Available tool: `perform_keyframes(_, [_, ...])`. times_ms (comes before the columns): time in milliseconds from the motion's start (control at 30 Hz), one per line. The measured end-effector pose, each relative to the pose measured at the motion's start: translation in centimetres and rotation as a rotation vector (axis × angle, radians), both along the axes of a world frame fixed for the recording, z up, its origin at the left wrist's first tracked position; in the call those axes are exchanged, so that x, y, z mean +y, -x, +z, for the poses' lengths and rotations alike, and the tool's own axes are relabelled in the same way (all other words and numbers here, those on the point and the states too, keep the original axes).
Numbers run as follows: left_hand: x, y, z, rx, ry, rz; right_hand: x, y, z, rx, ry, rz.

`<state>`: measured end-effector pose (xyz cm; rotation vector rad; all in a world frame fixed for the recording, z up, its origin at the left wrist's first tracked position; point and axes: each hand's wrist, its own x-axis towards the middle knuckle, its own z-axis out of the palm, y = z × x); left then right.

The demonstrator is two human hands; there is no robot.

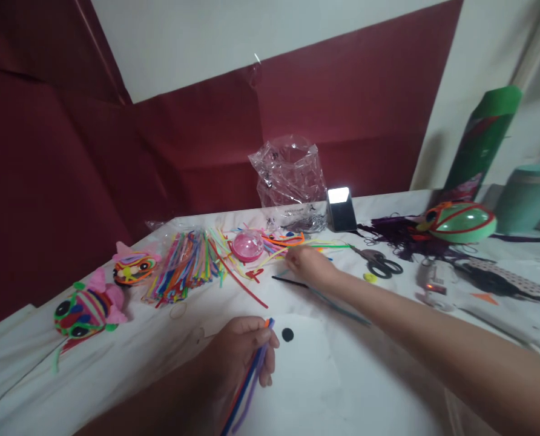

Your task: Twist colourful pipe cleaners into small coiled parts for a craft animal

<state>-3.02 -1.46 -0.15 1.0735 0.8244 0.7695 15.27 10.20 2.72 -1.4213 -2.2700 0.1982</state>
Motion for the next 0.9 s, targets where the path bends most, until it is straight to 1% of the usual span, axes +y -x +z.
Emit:
perform_keyframes(67, [0.1, 0.1, -0.1, 0.016, -0.002, 0.021, 3.4, -0.4, 0.1, -0.068, -0.049, -0.058])
perform_keyframes(133, [0.2, 0.1, -0.3, 0.026, -0.003, 0.040, 5.9, -0.4, -0.5, -0.123, -0.089, -0.115])
perform_keyframes(233, [0.4, 0.3, -0.9, 0.026, -0.001, 0.046, 8.1, -0.2, -1.7, -0.199, -0.106, -0.172])
perform_keyframes(300, [0.5, 0.3, -1.3, 0.029, 0.016, 0.042, 9.2, -0.4, -2.1, -0.232, -0.093, -0.198])
perform_keyframes(400, [0.6, 0.3, -1.4, 0.055, 0.051, 0.032, 11.1, -1.2, -1.6, -0.240, -0.067, -0.276])
perform_keyframes(467, [0.6, 0.2, -1.2, 0.067, 0.058, 0.027, 12.5, -1.8, -0.6, -0.233, -0.048, -0.334])
perform_keyframes(533, [0.7, 0.2, -0.9, 0.067, 0.066, 0.029, 13.7, -2.2, 0.4, -0.228, -0.035, -0.361])
perform_keyframes(633, [0.9, 0.2, -0.9, 0.063, 0.076, 0.031, 14.6, -2.1, 1.4, -0.229, -0.025, -0.356])
perform_keyframes(700, [0.9, 0.2, -1.0, 0.063, 0.074, 0.031, 14.7, -1.6, 1.4, -0.235, -0.012, -0.345])
perform_keyframes(767, [0.9, 0.2, -1.1, 0.065, 0.073, 0.030, 14.5, -1.1, 1.0, -0.244, 0.006, -0.339])
perform_keyframes(900, [0.8, 0.2, -1.3, 0.090, 0.075, 0.034, 14.0, -0.4, -0.4, -0.260, 0.032, -0.312])
